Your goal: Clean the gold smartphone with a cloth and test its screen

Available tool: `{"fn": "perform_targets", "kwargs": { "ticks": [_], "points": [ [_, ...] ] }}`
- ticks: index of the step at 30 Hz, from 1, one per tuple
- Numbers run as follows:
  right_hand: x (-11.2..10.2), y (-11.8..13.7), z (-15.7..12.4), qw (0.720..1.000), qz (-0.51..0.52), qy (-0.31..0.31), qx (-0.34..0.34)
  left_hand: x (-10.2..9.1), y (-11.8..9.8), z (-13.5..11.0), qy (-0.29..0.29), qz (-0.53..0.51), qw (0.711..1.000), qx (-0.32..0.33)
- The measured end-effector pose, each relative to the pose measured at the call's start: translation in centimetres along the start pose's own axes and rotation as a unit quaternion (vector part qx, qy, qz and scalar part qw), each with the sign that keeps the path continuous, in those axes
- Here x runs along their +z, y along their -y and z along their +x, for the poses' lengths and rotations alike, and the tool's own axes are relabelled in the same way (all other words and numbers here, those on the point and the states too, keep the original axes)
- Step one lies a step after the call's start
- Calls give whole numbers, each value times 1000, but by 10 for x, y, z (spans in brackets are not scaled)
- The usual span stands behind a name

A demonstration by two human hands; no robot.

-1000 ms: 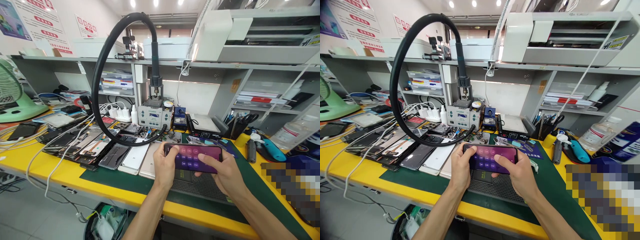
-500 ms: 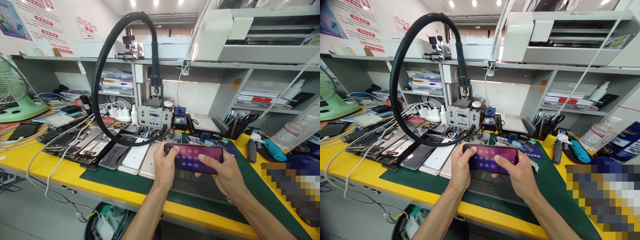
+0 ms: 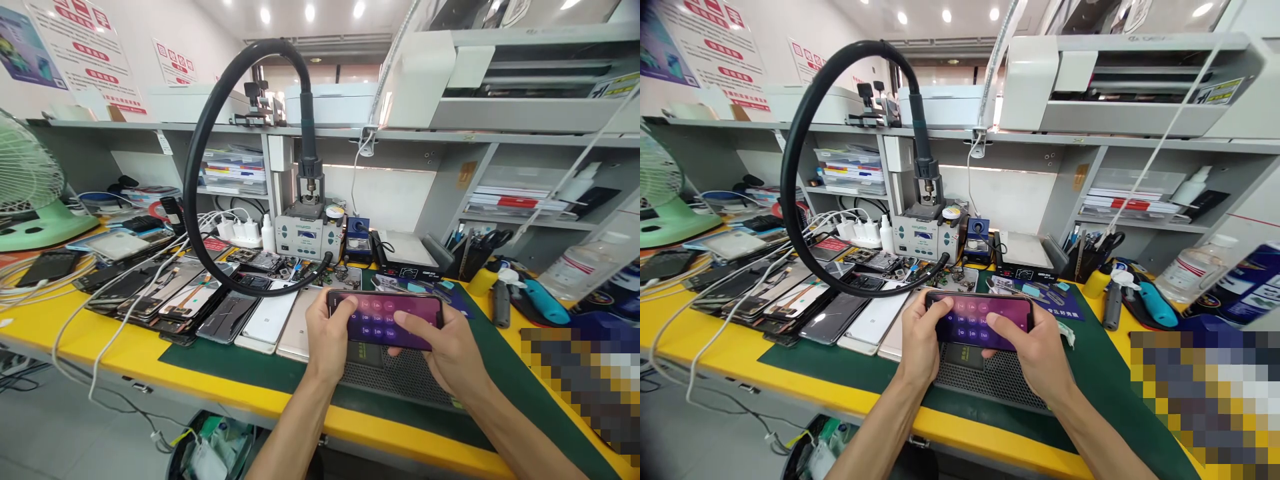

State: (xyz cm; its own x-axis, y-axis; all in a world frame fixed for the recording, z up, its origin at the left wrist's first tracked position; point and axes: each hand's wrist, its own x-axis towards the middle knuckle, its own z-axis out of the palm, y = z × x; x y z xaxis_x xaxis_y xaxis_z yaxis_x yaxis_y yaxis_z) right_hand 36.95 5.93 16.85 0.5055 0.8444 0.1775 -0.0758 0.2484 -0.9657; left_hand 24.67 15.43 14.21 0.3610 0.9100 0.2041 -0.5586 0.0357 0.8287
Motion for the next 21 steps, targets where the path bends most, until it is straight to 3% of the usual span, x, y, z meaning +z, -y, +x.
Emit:
{"fn": "perform_targets", "kwargs": {
  "ticks": [6, 14, 21],
  "points": [
    [-1, -3, 0, 1000, -7, 1, -9, 0, 1, 0, -4, -14, 1000, -16],
    [1, 7, 2, 999, 32, -33, 10, 1, -2, -2, 28, 39, 999, 17],
    [0, 3, 2, 1000, 25, -7, 1, 0, 2, 0, 12, 51, 999, 4]
  ]
}}
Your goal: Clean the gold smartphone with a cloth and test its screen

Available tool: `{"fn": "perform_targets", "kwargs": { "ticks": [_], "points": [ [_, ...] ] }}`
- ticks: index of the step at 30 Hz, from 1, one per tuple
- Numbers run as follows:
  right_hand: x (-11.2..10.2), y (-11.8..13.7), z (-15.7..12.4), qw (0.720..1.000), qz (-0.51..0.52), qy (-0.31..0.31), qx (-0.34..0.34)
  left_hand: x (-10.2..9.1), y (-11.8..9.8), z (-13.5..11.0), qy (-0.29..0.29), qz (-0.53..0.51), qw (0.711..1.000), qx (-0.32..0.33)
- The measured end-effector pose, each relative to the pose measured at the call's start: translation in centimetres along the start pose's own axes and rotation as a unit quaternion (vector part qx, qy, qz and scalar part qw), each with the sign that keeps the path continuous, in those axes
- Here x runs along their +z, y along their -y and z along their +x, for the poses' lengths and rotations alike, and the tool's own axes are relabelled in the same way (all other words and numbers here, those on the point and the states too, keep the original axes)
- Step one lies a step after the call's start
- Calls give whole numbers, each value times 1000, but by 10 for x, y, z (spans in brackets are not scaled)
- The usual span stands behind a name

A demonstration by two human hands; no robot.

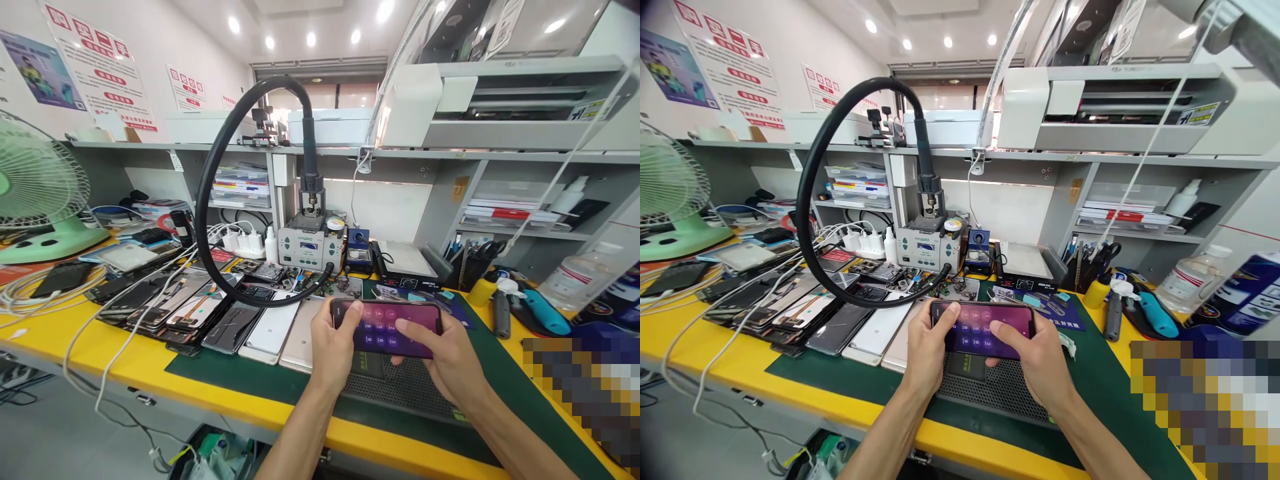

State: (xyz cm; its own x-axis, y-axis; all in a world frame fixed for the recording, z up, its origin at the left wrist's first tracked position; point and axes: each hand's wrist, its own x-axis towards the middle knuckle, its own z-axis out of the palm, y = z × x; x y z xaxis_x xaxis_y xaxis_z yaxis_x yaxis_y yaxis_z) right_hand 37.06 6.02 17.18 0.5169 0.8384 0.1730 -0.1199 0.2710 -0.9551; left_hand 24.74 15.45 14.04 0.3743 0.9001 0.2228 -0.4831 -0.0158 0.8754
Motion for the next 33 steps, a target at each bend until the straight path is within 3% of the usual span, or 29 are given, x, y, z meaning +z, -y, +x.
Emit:
{"fn": "perform_targets", "kwargs": {
  "ticks": [5, 12, 22, 29, 33],
  "points": [
    [0, -1, 1, 1000, 5, 6, 1, 1, 0, 2, -28, -4, 1000, -5],
    [-3, 3, 0, 999, 23, -11, 19, 2, -5, -2, 29, -85, 996, -24],
    [-1, 2, -1, 999, 25, -10, 31, 1, -2, -2, 13, -48, 998, 26],
    [5, 5, -3, 999, 21, -9, 34, -3, 1, -1, -16, -37, 999, 31],
    [3, 4, -2, 999, 21, -7, 40, -2, -2, -2, -5, -41, 998, 39]
  ]
}}
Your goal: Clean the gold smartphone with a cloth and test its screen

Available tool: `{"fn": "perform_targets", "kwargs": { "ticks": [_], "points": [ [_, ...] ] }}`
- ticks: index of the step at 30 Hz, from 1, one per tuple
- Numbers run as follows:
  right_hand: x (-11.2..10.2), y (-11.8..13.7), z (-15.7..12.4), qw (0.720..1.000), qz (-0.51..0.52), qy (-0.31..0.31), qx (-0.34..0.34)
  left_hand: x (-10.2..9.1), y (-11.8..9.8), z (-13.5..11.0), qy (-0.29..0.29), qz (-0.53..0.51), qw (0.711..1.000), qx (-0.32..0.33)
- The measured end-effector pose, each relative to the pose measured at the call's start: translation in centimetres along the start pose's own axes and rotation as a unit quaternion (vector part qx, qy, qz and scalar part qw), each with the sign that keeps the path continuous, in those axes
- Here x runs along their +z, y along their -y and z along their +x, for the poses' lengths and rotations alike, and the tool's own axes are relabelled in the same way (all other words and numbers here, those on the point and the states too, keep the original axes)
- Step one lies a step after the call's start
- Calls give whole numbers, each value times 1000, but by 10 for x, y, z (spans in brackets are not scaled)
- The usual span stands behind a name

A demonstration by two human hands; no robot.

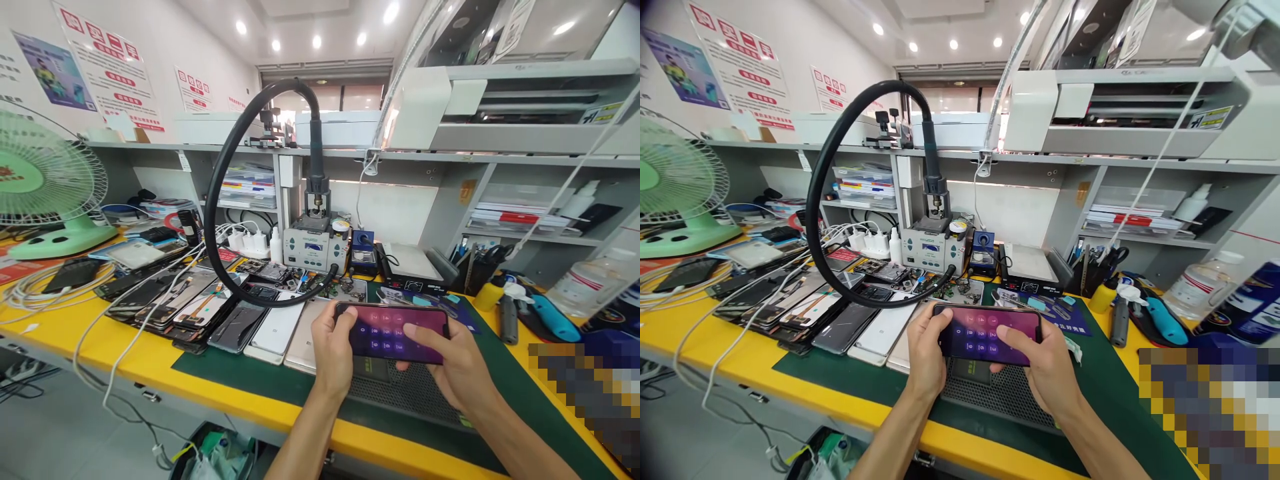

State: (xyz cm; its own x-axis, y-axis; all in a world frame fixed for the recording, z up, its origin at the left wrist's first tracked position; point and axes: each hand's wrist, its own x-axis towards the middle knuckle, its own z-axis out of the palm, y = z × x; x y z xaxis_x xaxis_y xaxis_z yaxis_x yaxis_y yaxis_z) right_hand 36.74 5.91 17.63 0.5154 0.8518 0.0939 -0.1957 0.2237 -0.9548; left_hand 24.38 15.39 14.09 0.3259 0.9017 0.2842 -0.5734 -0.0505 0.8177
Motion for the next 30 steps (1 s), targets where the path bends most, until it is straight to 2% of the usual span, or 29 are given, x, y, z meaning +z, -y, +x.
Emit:
{"fn": "perform_targets", "kwargs": {
  "ticks": [3, 14, 20, 30],
  "points": [
    [-3, -1, 1, 1000, -1, 3, 3, 1, -2, -1, 9, 2, 1000, 7],
    [-1, -1, -2, 1000, -4, 8, -1, -2, 2, 1, -28, 25, 999, 7],
    [-2, -2, 0, 1000, 3, 5, 1, 3, -3, -1, -7, 3, 1000, 13],
    [-1, -3, -1, 1000, 2, 21, -20, -2, 2, 1, -35, 35, 998, 32]
  ]
}}
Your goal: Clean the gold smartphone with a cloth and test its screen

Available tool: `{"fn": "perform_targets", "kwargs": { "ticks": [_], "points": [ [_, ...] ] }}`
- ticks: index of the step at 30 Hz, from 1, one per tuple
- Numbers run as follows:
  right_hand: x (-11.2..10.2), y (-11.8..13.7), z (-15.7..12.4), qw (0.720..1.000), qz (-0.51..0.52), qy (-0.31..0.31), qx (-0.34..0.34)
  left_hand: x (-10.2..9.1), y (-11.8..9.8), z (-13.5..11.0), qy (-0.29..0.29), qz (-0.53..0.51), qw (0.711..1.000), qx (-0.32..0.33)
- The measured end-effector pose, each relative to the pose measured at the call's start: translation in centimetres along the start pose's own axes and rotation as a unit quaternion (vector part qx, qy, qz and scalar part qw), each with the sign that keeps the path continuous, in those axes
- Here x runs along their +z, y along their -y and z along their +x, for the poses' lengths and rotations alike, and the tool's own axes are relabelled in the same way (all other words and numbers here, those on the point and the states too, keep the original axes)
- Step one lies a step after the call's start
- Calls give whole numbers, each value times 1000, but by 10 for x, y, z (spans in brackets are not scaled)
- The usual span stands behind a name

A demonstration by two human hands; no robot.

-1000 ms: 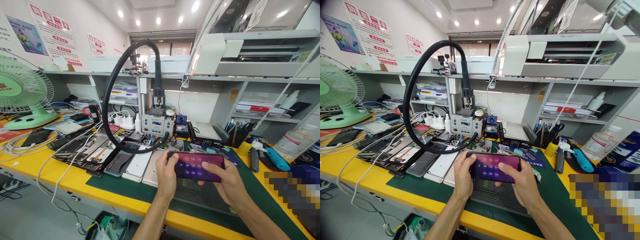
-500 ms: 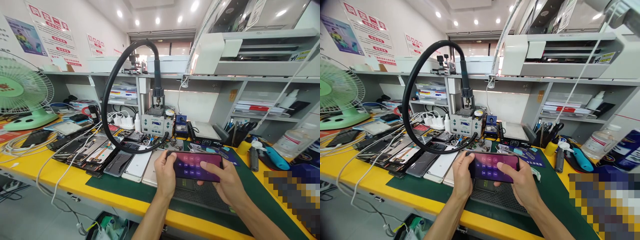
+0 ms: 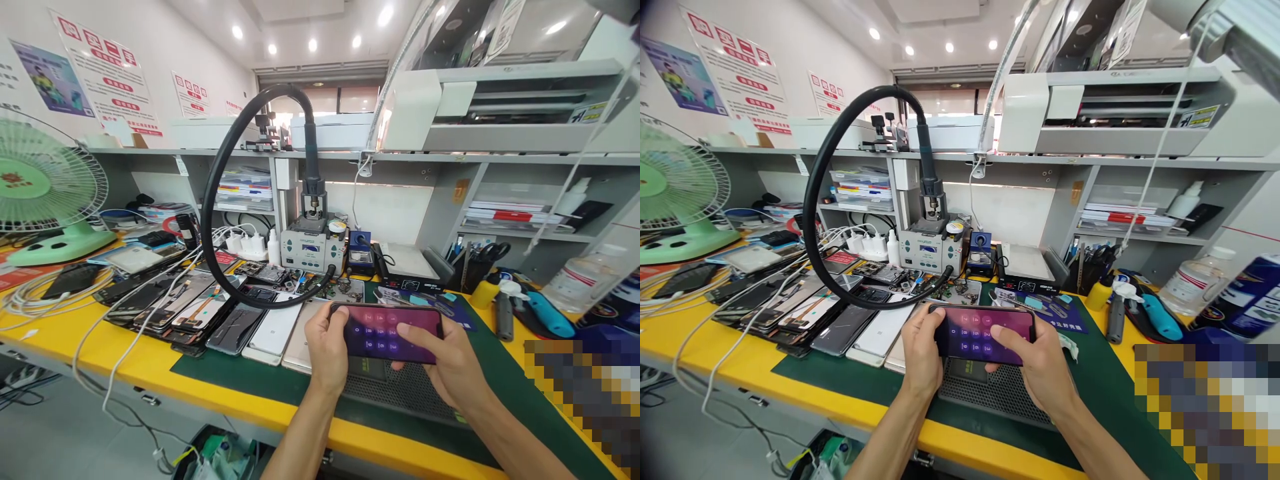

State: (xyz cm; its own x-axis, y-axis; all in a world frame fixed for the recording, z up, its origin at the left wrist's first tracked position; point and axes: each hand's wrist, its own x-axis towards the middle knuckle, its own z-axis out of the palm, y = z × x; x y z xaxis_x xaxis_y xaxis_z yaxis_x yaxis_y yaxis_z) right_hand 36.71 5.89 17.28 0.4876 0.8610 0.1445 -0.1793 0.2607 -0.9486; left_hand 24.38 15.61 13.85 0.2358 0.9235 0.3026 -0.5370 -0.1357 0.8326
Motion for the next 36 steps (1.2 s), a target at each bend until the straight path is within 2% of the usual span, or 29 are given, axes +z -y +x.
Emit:
{"fn": "perform_targets", "kwargs": {
  "ticks": [8, 23, 30, 36],
  "points": [
    [-3, 3, 1, 1000, 10, -16, 17, 3, -8, -5, 50, -41, 998, -10],
    [-1, 2, -2, 1000, 4, -1, -8, 0, -1, -1, 19, -9, 1000, -6],
    [-2, 3, 0, 1000, 5, 6, -4, 1, -2, -4, 39, -28, 999, 0],
    [-5, 2, -1, 1000, 5, 14, -5, 0, -1, -3, 25, -11, 999, 17]
  ]
}}
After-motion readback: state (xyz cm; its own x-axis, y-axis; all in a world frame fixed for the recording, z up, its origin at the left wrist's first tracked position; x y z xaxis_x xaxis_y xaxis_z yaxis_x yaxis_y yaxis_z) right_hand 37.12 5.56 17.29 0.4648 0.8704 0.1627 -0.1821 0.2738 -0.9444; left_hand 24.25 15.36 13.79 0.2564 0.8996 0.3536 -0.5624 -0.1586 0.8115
